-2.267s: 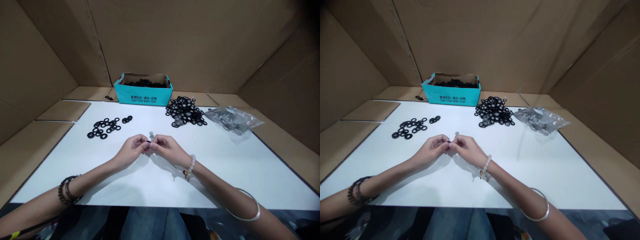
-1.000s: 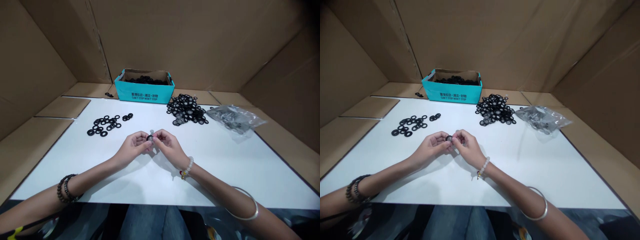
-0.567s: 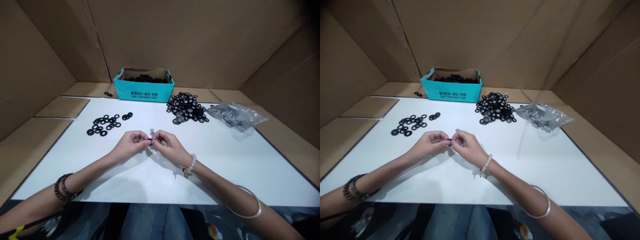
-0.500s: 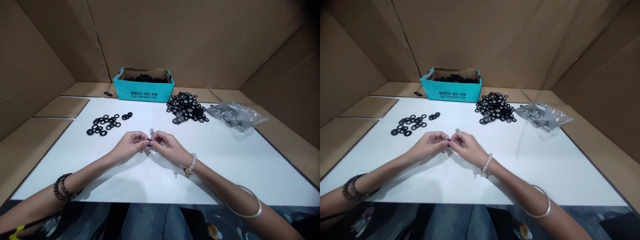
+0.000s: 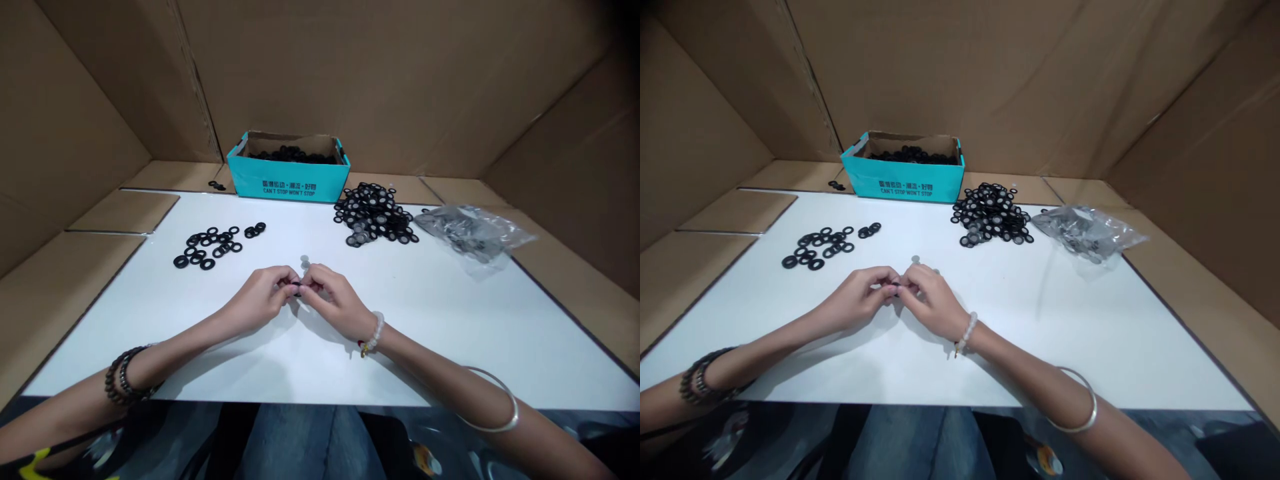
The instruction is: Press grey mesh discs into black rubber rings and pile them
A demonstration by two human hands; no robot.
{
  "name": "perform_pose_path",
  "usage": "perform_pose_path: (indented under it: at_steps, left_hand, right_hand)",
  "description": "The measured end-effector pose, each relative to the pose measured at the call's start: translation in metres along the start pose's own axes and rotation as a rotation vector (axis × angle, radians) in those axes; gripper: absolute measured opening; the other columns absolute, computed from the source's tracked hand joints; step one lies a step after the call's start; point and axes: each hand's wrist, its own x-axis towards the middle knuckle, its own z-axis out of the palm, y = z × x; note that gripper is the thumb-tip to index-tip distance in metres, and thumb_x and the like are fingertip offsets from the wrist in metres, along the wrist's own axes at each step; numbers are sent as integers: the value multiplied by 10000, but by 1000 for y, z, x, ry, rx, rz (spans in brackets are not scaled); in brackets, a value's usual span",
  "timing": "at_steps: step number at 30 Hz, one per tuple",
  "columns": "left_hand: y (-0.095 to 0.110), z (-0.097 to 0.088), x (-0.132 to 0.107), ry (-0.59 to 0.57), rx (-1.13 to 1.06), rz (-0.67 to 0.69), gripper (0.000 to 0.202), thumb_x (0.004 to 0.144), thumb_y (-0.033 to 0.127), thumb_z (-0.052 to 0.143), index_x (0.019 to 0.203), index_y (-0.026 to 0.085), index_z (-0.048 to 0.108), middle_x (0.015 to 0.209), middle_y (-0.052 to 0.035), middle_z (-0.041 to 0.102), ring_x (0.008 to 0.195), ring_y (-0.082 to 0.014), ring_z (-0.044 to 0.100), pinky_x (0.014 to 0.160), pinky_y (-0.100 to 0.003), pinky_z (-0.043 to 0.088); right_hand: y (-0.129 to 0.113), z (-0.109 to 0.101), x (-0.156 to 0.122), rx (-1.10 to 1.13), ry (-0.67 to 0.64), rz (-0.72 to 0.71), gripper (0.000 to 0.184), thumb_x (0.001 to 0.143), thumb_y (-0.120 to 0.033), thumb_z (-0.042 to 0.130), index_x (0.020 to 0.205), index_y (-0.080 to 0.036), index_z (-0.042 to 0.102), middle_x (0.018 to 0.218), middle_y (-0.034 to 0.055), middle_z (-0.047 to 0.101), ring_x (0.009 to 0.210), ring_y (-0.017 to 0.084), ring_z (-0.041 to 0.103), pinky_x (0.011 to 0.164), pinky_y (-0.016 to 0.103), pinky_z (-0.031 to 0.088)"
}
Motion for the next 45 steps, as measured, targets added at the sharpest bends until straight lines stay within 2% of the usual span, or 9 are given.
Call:
perform_pose_path:
  at_steps: [4, 11, 20, 25, 27, 29, 33, 40, 45]
  left_hand:
    - [0, 1, -1, -17, 46, 23, 132, 825, 174, 442, 761, 161, 557, 700, -5, 592, 647, -139, 530, 601, -248, 384]
    - [-2, -1, 0, -54, 39, 5, 141, 825, 185, 453, 749, 161, 569, 697, -6, 596, 643, -143, 523, 592, -254, 378]
    - [10, -5, -2, 138, 85, 67, 128, 824, 134, 464, 790, 155, 586, 757, -22, 624, 682, -139, 556, 620, -248, 402]
    - [8, -1, -3, 221, -1, 19, 97, 826, 182, 491, 779, 160, 573, 763, -23, 617, 721, -151, 572, 638, -258, 424]
    - [5, 0, -2, 191, -116, -41, 107, 829, 238, 512, 786, 161, 573, 744, -17, 606, 699, -148, 571, 625, -259, 431]
    - [2, -1, 1, 108, -253, -103, 134, 813, 281, 547, 782, 154, 574, 712, -8, 588, 648, -134, 561, 614, -260, 435]
    - [-2, -4, 7, -36, -506, -191, 181, 755, 310, 624, 776, 135, 584, 726, -10, 569, 624, -119, 550, 619, -266, 452]
    - [-6, -1, 8, -72, -637, -145, 217, 735, 329, 660, 768, 133, 574, 732, -6, 553, 636, -106, 525, 651, -267, 454]
    - [-9, 3, 7, -90, -672, -148, 259, 737, 369, 663, 788, 136, 561, 732, -10, 557, 627, -110, 522, 651, -284, 438]
  right_hand:
    - [3, 3, -1, -24, 24, -56, 173, 850, -157, 458, 690, -200, 408, 680, -11, 440, 658, 133, 423, 628, 275, 337]
    - [3, 4, -2, -55, 29, -60, 161, 857, -148, 447, 710, -200, 411, 695, -7, 446, 668, 138, 429, 635, 283, 346]
    - [-7, 3, -2, -166, 81, -99, 181, 849, -125, 444, 706, -208, 370, 679, -3, 426, 657, 147, 413, 612, 279, 335]
    - [-7, 7, -4, -155, 123, 26, 137, 859, -174, 459, 733, -200, 413, 689, 4, 467, 647, 145, 430, 603, 277, 342]
    - [-5, 7, -3, -87, 134, 99, 127, 865, -209, 468, 741, -195, 444, 665, -4, 474, 627, 138, 433, 595, 272, 345]
    - [-3, 6, -1, -20, 122, 141, 141, 873, -239, 470, 741, -191, 469, 643, -12, 475, 608, 130, 431, 589, 264, 345]
    - [-1, 3, 1, 2, 68, 141, 168, 887, -241, 451, 730, -187, 480, 641, -17, 476, 603, 120, 423, 596, 259, 339]
    - [-5, 1, 0, -51, -36, 99, 141, 913, -226, 398, 792, -190, 461, 690, -10, 477, 626, 124, 430, 612, 264, 340]
    - [-3, 0, 0, -156, -48, 68, 208, 914, -235, 401, 710, -202, 376, 684, -5, 450, 639, 137, 422, 611, 277, 344]
